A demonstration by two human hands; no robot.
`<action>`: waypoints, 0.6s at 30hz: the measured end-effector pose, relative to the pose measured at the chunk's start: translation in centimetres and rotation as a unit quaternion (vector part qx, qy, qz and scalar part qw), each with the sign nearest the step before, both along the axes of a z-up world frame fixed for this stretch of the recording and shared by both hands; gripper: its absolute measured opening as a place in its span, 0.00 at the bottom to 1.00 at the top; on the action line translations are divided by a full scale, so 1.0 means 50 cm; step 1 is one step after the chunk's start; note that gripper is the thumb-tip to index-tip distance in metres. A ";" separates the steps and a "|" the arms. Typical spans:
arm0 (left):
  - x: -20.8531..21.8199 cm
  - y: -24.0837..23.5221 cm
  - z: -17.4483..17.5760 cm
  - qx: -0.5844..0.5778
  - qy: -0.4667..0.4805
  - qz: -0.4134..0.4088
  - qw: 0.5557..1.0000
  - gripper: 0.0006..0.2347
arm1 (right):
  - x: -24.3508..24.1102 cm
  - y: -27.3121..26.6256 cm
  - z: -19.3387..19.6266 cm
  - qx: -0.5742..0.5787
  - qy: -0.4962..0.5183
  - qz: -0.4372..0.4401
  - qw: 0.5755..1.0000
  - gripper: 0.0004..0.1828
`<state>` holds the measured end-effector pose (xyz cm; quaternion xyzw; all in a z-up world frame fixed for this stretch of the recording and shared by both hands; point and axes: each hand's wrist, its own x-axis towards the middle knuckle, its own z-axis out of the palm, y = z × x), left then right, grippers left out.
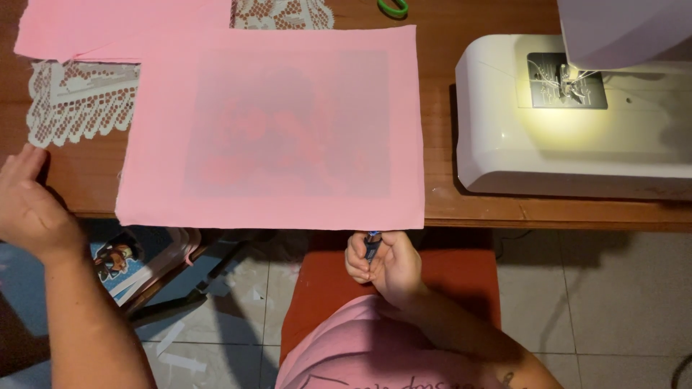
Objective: Cutting out a printed design from a piece of pink fabric using scissors and a small precision tool on a wooden table.
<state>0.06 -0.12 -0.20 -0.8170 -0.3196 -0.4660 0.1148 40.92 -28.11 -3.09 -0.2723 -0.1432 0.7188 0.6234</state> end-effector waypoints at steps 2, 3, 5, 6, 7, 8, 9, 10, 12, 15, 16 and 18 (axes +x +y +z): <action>-0.001 -0.002 0.002 -0.007 0.016 0.009 1.000 0.25 | 0.003 -0.002 -0.001 -0.002 0.001 0.000 1.000 0.17; 0.003 -0.004 0.005 -0.007 0.016 0.009 1.000 0.25 | 0.003 -0.003 -0.001 -0.003 0.001 0.000 1.000 0.17; 0.012 -0.009 0.009 -0.029 -0.008 0.000 1.000 0.26 | 0.004 -0.006 0.001 -0.009 0.001 -0.007 1.000 0.16; 0.012 -0.008 0.008 -0.029 -0.007 -0.001 1.000 0.26 | 0.005 -0.006 0.001 -0.009 0.001 -0.007 1.000 0.16; 0.012 -0.008 0.007 -0.033 -0.013 -0.004 0.999 0.25 | 0.006 -0.007 0.000 -0.007 -0.002 -0.009 1.000 0.16; 0.012 -0.007 0.006 -0.038 -0.018 -0.008 0.999 0.25 | 0.007 -0.007 0.000 -0.005 -0.004 -0.010 1.000 0.16; 0.009 -0.005 0.003 -0.038 -0.018 -0.009 0.999 0.25 | 0.008 -0.008 -0.001 -0.005 -0.004 -0.010 1.000 0.16; 0.007 -0.003 -0.001 -0.036 -0.021 -0.007 0.999 0.25 | 0.009 -0.009 -0.003 0.000 -0.004 -0.014 1.000 0.17; 0.009 -0.004 -0.001 -0.034 -0.025 -0.006 0.999 0.25 | 0.011 -0.011 -0.003 0.005 -0.004 -0.018 1.000 0.17; 0.013 -0.008 0.001 -0.047 -0.042 -0.024 0.998 0.25 | 0.014 -0.014 -0.002 0.003 0.004 -0.020 1.000 0.17; 0.010 -0.006 -0.004 -0.052 -0.048 -0.019 0.997 0.24 | 0.016 -0.015 -0.004 -0.002 0.003 -0.021 1.000 0.17; 0.003 -0.001 -0.011 -0.058 -0.055 -0.015 0.997 0.23 | 0.019 -0.017 -0.006 -0.008 0.002 -0.022 1.000 0.16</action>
